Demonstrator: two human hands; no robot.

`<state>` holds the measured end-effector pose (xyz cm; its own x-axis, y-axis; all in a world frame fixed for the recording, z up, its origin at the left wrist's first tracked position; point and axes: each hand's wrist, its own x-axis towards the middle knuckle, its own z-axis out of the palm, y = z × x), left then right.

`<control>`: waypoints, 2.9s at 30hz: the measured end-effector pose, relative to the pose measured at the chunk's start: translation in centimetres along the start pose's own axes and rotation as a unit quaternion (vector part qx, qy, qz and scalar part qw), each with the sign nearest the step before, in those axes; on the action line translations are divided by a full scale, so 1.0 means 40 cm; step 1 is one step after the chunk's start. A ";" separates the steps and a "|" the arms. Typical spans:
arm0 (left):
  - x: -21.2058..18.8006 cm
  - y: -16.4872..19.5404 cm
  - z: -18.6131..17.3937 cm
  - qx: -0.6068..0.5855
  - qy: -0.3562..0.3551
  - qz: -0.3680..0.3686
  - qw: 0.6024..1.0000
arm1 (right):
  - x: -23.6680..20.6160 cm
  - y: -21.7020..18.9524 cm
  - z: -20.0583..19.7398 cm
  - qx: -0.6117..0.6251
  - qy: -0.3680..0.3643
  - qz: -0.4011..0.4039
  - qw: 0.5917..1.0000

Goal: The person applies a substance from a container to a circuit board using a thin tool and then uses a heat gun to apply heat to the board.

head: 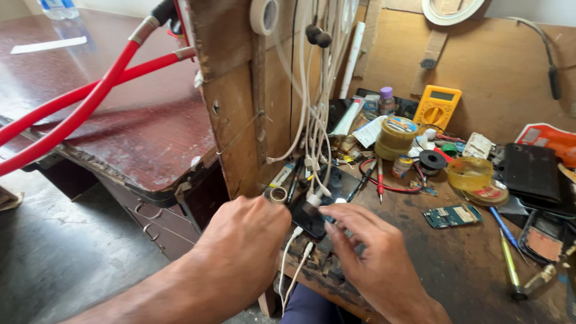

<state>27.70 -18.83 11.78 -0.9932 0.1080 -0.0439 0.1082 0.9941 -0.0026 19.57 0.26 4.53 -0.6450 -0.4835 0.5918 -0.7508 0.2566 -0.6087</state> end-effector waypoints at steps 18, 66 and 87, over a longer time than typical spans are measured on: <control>0.364 0.413 0.184 -0.723 -0.013 0.147 0.675 | -0.143 0.228 -0.319 0.248 0.256 0.382 0.853; 0.572 0.310 0.239 -0.238 0.250 0.026 0.938 | -0.138 0.227 -0.368 0.035 0.456 0.235 0.858; 0.553 0.457 0.298 -0.426 0.236 0.098 0.868 | -0.128 0.414 -0.400 0.227 0.379 0.315 0.840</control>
<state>8.22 1.65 -1.16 -0.8883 0.0660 0.4545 0.4052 0.5786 0.7079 8.17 20.39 -0.13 -0.9285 0.3448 0.1377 -0.2055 -0.1682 -0.9641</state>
